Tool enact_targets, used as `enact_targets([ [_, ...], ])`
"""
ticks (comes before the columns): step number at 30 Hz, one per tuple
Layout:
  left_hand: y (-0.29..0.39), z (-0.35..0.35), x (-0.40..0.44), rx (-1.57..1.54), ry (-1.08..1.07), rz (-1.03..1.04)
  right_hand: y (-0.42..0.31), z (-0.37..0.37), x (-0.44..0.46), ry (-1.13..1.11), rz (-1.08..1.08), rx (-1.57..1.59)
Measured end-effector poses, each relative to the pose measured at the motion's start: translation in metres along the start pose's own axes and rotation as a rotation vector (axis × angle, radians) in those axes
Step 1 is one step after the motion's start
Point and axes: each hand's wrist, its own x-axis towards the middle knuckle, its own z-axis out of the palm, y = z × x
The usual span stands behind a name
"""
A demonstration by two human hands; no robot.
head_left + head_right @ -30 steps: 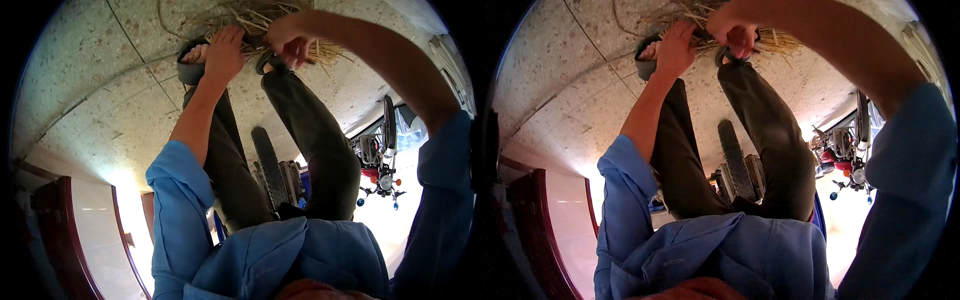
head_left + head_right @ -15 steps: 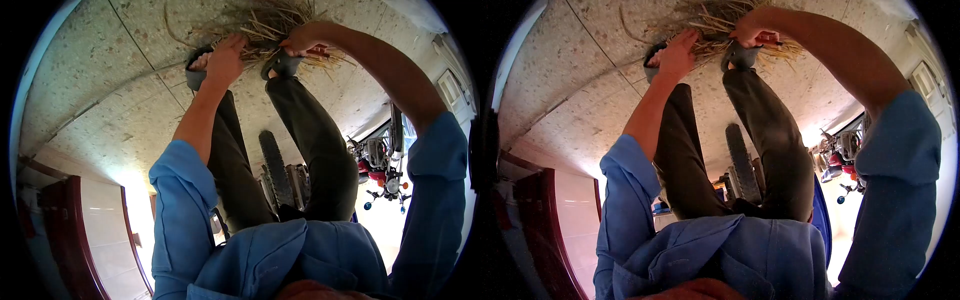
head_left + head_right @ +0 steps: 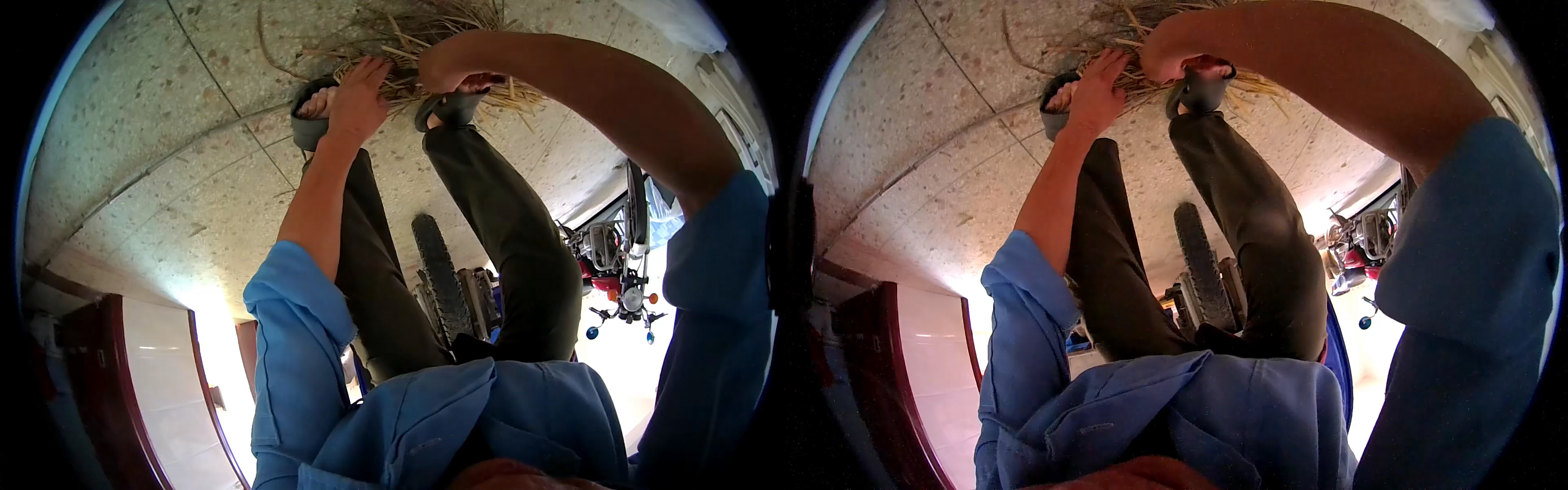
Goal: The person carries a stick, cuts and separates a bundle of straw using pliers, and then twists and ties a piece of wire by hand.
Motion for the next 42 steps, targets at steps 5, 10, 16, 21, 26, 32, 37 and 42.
enact_targets([
  [5, 0.002, -0.001, -0.003, 0.027, 0.01, -0.019, 0.013, 0.0, 0.006, 0.096, -0.222, -0.297],
  [10, 0.006, 0.003, -0.007, 0.202, 0.071, 0.059, 0.009, 0.025, -0.021, 0.15, -0.241, -0.199],
  [16, 0.001, 0.004, 0.009, 0.312, -0.006, -0.028, 0.016, 0.062, -0.016, 0.131, -0.281, 0.228],
  [21, -0.001, -0.001, 0.011, 0.317, 0.049, 0.017, 0.013, 0.08, -0.019, -0.182, -0.29, 1.258],
  [26, 0.005, -0.008, 0.012, 0.215, 0.09, 0.006, 0.013, 0.092, -0.015, -0.391, -0.435, 1.654],
  [32, 0.004, -0.004, 0.012, 0.308, 0.111, 0.016, 0.012, 0.118, 0.0, -0.093, -0.465, 1.505],
  [37, 0.003, -0.006, 0.018, 0.151, 0.139, 0.068, 0.012, 0.125, -0.005, 0.007, -0.418, 1.397],
  [42, 0.002, -0.017, 0.025, 0.198, -0.043, 0.082, 0.017, 0.13, 0.008, 0.007, -0.458, 1.368],
])
